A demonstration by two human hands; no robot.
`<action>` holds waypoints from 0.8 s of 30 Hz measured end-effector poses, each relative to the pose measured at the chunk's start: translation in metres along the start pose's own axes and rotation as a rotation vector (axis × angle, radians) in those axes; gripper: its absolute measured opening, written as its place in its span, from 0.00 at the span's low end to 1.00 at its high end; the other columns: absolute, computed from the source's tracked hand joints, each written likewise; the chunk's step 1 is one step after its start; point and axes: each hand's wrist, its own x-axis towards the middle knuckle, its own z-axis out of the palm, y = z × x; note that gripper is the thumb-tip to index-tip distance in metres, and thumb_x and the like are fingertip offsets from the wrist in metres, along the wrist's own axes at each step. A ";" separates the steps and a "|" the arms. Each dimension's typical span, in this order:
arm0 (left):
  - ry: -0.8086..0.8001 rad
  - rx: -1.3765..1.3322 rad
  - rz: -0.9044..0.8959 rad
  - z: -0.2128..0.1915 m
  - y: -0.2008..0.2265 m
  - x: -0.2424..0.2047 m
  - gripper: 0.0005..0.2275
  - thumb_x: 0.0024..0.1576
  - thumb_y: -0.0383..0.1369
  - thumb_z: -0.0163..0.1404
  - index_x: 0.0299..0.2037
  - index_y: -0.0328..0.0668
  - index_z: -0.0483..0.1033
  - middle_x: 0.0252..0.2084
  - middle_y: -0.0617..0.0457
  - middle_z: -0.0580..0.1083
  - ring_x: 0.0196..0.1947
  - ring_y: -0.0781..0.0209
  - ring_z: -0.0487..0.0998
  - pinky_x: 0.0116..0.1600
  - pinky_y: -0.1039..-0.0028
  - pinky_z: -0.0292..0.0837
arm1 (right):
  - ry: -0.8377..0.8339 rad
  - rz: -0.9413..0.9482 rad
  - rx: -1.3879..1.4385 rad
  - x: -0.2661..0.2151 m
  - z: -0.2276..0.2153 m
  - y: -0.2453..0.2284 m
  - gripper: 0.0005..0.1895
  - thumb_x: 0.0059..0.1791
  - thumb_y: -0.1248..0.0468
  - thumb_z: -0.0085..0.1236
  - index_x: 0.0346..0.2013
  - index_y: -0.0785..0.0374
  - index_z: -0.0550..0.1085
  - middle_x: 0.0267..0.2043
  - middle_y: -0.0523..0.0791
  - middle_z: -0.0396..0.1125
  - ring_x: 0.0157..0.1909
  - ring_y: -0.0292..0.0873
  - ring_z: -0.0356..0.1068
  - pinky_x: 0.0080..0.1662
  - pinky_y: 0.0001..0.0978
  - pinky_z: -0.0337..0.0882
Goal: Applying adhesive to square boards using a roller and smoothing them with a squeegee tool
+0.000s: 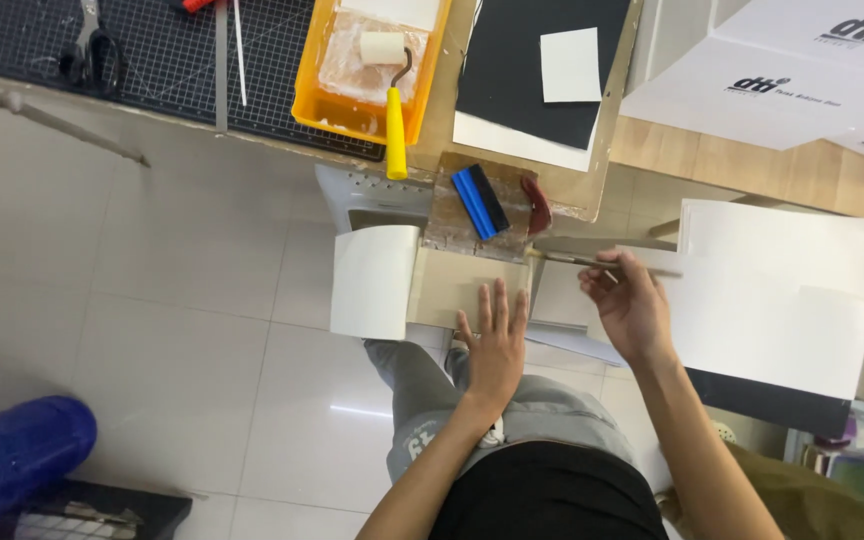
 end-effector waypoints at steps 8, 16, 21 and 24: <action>-0.065 -0.105 -0.085 -0.003 0.010 0.007 0.32 0.56 0.33 0.47 0.73 0.63 0.51 0.75 0.37 0.53 0.73 0.31 0.51 0.60 0.32 0.52 | -0.083 -0.252 -0.663 -0.036 0.019 -0.004 0.10 0.58 0.65 0.48 0.44 0.69 0.74 0.34 0.56 0.72 0.32 0.46 0.72 0.39 0.34 0.73; -0.028 -0.113 -0.034 -0.002 -0.035 -0.025 0.51 0.36 0.47 0.64 0.73 0.43 0.53 0.76 0.39 0.51 0.76 0.42 0.50 0.68 0.38 0.42 | -0.163 -0.633 -1.288 -0.033 0.011 0.027 0.02 0.52 0.64 0.61 0.35 0.55 0.79 0.26 0.45 0.74 0.26 0.48 0.74 0.30 0.33 0.71; -0.023 0.046 -0.034 0.019 -0.033 -0.033 0.34 0.56 0.32 0.50 0.74 0.43 0.51 0.77 0.44 0.50 0.76 0.48 0.49 0.70 0.41 0.42 | -0.241 -0.564 -1.274 -0.062 -0.003 0.054 0.03 0.51 0.64 0.59 0.33 0.54 0.78 0.22 0.45 0.70 0.24 0.47 0.72 0.28 0.33 0.70; -0.037 0.090 -0.034 0.022 -0.032 -0.034 0.33 0.57 0.30 0.46 0.74 0.43 0.49 0.78 0.46 0.48 0.77 0.50 0.45 0.71 0.42 0.38 | -0.230 -0.417 -1.202 -0.062 0.016 0.030 0.07 0.52 0.63 0.56 0.31 0.58 0.77 0.20 0.47 0.70 0.22 0.47 0.71 0.28 0.35 0.70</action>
